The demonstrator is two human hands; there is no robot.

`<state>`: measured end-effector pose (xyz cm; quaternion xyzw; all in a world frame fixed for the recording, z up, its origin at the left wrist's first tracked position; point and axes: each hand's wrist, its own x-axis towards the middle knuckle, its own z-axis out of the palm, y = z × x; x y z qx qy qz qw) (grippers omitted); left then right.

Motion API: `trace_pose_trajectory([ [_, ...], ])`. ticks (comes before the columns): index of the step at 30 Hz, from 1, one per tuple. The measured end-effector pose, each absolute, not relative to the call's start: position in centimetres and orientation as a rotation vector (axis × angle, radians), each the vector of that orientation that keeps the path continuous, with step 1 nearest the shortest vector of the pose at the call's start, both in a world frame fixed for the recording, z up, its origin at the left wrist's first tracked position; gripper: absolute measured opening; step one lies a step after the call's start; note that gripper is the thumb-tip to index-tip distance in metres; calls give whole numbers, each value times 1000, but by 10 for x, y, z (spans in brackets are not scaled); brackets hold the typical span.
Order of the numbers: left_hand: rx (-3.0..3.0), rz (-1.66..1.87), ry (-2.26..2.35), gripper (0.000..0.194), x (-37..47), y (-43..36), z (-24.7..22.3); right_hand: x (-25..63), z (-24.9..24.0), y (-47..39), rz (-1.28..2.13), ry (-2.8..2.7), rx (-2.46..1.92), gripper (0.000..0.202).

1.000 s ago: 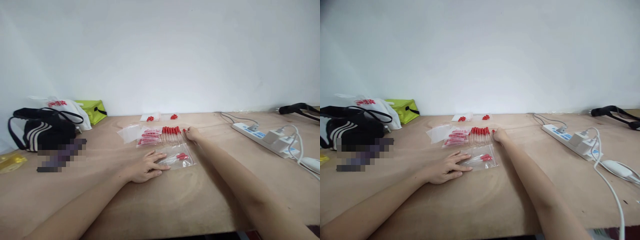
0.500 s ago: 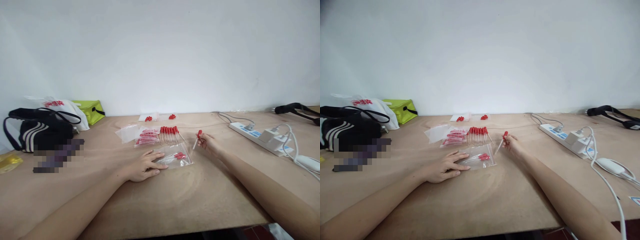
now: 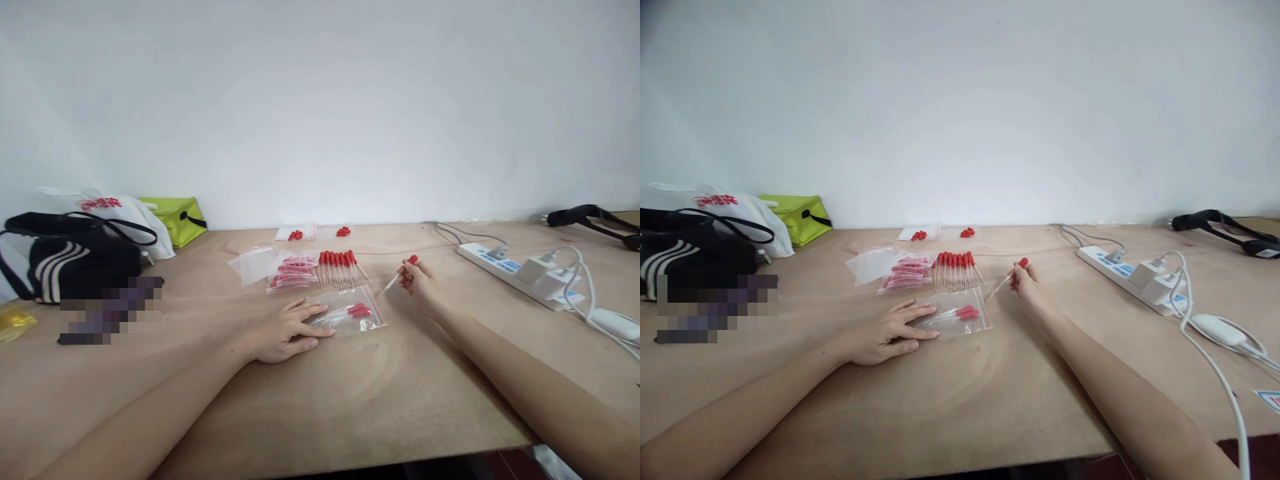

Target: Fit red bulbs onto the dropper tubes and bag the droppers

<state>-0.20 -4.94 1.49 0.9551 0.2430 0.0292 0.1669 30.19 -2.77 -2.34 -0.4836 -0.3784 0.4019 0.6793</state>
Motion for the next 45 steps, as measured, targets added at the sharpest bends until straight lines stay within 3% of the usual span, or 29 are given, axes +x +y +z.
trace_pose_trajectory([
  [11, 2734, 57, 704, 32, -1, -50, 14, 253, -21, -54, 1197, -830, -977, 30],
  [17, 2720, 97, 671, 32, -2, -49, 13, 255, -17, -59, 1399, -1084, -1050, 27],
  [24, 2741, 97, 682, 32, -2, -49, 13, 261, -14, -57, 1368, -1485, -1203, 34],
  [29, 2734, 100, 686, 32, -2, -49, 13, 267, -19, -49, 1127, -1660, -1252, 38],
  [35, 2753, 81, 684, 33, -1, -48, 13, 280, -31, -14, 448, -1326, -1565, 26],
  [45, 2776, 96, 673, 32, -2, -49, 15, 263, -29, 24, 188, -1667, -1944, 27],
])
